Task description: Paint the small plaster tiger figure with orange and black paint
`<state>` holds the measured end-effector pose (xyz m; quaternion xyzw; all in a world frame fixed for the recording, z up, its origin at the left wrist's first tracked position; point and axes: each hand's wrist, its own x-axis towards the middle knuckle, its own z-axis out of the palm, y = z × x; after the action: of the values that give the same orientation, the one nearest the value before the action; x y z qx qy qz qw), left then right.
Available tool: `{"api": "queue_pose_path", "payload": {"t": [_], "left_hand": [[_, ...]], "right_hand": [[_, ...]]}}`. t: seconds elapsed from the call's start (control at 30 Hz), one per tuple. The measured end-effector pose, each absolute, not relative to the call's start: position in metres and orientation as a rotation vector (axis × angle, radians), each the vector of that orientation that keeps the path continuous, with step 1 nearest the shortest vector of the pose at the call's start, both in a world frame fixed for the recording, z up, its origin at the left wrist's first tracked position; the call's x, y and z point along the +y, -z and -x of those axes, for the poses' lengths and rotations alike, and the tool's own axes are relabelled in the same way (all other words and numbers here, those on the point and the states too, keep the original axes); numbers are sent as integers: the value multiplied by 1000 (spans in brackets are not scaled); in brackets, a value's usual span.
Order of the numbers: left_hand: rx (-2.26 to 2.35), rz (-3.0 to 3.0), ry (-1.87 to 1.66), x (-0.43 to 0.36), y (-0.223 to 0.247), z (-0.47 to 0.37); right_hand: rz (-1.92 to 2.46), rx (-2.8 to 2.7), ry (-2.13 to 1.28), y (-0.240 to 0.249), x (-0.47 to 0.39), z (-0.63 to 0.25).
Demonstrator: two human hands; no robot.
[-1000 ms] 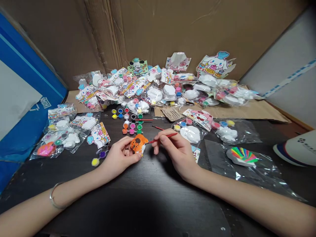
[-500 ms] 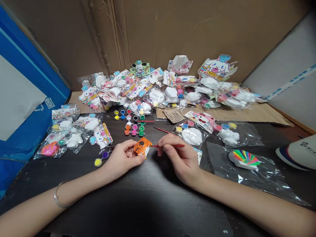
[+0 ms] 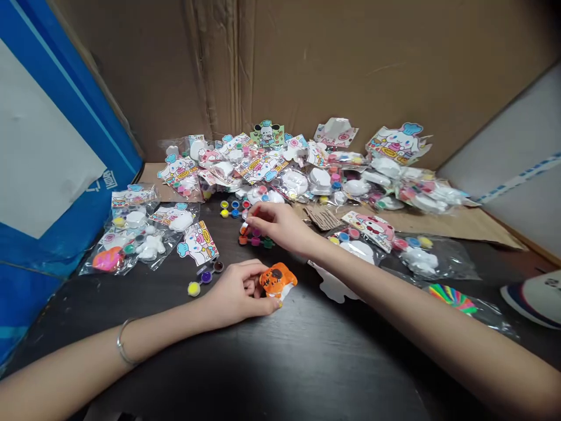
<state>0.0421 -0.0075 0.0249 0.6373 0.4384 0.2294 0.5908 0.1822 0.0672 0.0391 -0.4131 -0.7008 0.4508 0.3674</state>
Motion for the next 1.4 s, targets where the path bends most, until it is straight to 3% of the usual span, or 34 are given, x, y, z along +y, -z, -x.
{"api": "queue_pose_path", "payload": {"t": [0.2,0.43,0.6,0.8,1.0,1.4], "left_hand": [[1031,-1428,-543,-7,-23,-42],[1028,-1303,-583,-7,-17,-43],[1033,-1284,-571,-3,-21,-43],[1063,-1337,-483,3,-30,-40],[1080,-1369,-429,5,-31,-41],[1085,-1401,-394,5,-32,-40]], "right_hand": [[1086,-1832,-1162,-27,69,-173],[1014,-1493,-876,-41,46,-206],[924,-1319,-650,-22,-12,-221],[828,-1508,-603,-6,-28,-225],[809,-1594,-359,-11,-21,-232],[692,-1823,-242,-19,-23,-231]]}}
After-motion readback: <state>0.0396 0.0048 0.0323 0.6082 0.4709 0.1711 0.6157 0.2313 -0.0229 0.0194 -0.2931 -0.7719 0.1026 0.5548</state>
